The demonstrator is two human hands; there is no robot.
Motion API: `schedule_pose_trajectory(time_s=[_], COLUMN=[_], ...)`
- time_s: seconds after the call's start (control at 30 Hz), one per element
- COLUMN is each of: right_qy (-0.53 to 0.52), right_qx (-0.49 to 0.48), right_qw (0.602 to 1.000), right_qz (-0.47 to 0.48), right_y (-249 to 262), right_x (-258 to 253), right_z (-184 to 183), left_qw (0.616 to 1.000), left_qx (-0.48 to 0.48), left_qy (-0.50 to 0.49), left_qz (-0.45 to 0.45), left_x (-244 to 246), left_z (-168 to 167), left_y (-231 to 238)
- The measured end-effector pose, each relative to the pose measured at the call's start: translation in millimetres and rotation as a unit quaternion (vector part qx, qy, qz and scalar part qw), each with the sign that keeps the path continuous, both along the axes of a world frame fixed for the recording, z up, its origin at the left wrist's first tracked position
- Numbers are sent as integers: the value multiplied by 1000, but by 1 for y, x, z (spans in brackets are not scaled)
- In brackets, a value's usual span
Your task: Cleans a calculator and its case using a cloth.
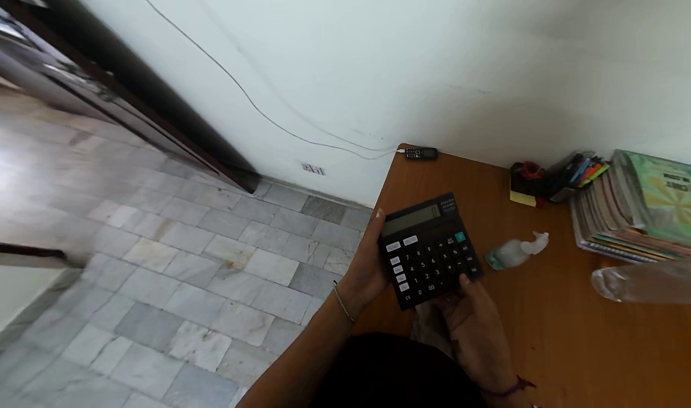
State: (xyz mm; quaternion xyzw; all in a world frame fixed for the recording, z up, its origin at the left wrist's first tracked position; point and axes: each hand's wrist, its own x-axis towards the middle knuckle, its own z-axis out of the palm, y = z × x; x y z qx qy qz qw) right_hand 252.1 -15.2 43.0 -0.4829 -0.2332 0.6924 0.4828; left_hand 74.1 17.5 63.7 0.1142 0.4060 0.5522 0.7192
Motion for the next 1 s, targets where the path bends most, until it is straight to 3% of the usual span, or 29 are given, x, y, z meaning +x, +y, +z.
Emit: schedule_pose_trajectory(time_s=[0.17, 0.4, 0.5, 0.57, 0.63, 0.73, 0.83, 0.9, 1.0], right_qy=[32, 65, 17, -70, -187, -325, -427, -474, -510], right_qx=[37, 14, 52, 127, 249, 458, 570, 573, 510], right_qw=[999, 998, 998, 989, 950, 827, 700, 666, 692], right_qz=[9, 17, -5, -8, -4, 28, 48, 51, 27], right_y=[3, 2, -1, -3, -7, -6, -2, -2, -1], right_x=[13, 12, 11, 13, 15, 22, 24, 25, 26], right_z=[0, 2, 2, -2, -8, -22, -40, -52, -68], left_qw=[1000, 1000, 998, 992, 987, 985, 984, 983, 985], left_qx=[-20, -16, -31, -37, -33, -28, -66, -92, -88], left_qy=[2, -5, 50, 101, 123, 104, 126, 120, 104], left_qz=[4, 1, -25, -60, -98, -135, -112, -105, -104], left_x=[-2, -4, -7, -12, -16, -19, -22, -24, -25], left_z=[1, -1, -3, -7, -10, 0, 13, 12, 1], left_y=[0, 3, 9, 12, 13, 10, 8, 11, 12])
